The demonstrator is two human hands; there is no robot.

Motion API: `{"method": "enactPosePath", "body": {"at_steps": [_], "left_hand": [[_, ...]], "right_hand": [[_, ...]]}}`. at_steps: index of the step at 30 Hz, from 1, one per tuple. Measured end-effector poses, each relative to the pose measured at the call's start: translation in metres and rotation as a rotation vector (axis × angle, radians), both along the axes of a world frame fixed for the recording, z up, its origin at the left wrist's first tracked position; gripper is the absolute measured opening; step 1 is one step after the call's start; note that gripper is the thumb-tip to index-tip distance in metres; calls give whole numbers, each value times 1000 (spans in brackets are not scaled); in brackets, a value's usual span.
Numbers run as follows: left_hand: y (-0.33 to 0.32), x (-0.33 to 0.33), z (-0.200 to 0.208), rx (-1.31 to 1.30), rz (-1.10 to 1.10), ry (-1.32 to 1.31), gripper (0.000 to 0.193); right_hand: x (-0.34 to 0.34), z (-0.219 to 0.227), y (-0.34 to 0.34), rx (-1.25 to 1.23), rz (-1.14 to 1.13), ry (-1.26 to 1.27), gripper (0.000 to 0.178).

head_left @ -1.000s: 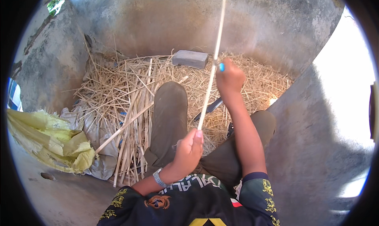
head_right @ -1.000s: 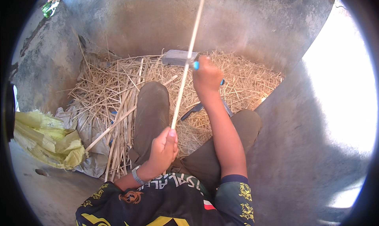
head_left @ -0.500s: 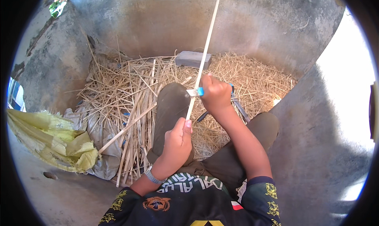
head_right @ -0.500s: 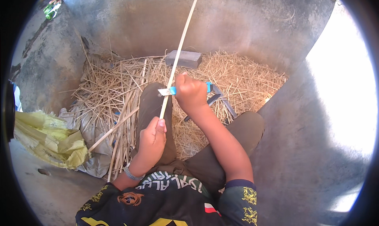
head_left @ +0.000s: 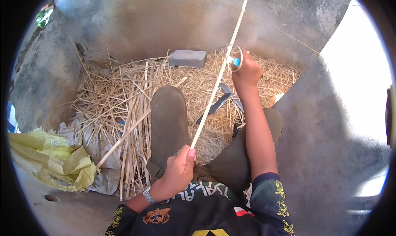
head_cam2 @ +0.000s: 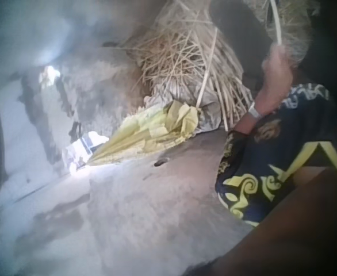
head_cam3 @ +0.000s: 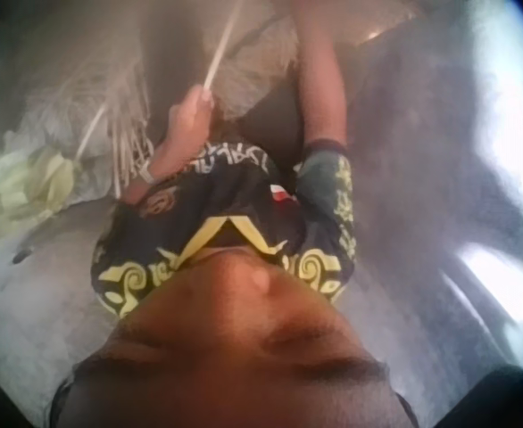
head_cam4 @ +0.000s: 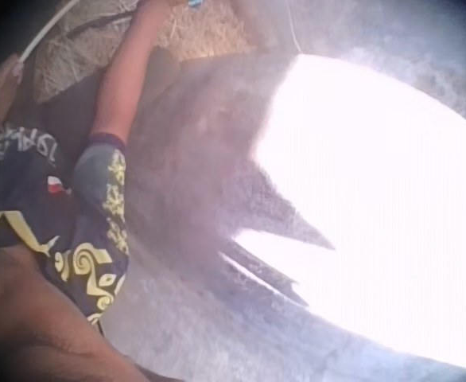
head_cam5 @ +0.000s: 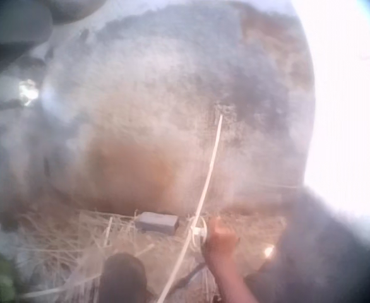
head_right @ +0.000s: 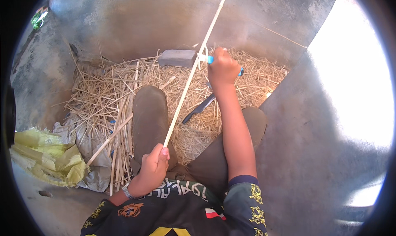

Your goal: The person sits on a straw-covered floor and uses a knife to shave thin strips off a long bamboo stick. They hold the stick with one hand and scrape the blade along its length to remove the outer layer, creating a pile of shavings.

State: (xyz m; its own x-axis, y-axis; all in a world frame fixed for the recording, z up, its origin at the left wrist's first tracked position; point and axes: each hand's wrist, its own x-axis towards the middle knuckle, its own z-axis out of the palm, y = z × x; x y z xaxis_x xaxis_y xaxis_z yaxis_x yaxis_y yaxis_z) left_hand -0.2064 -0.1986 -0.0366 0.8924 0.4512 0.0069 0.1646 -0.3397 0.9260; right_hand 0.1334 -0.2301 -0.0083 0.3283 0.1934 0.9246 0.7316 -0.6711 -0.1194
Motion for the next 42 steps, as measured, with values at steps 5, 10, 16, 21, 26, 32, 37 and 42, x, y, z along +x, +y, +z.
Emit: {"method": "enactPosePath", "body": {"at_steps": [5,10,16,21,26,32,37,42], "left_hand": [[2,-35,-15,2,-163,155,27],[23,-57,-25,-6,-245,194,30],[34,-26,-12,-84,-107,143,29],[33,19,-1,-129,-12,-96,30],[48,64,9,-102,119,-160,29],[41,77,7,126,241,-147,26],[27,65,8,239,276,-123,23],[2,27,10,174,112,-47,18]], "right_hand": [[39,11,-22,101,-358,721,16],[51,22,-55,251,-331,834,21],[7,1,-23,58,-115,469,11],[-33,-5,2,-107,140,244,9],[-70,-25,30,-217,318,194,14],[-79,-23,36,-214,300,24,19],[-61,-32,44,-210,212,49,16],[1,-20,19,-159,-6,254,5]]}}
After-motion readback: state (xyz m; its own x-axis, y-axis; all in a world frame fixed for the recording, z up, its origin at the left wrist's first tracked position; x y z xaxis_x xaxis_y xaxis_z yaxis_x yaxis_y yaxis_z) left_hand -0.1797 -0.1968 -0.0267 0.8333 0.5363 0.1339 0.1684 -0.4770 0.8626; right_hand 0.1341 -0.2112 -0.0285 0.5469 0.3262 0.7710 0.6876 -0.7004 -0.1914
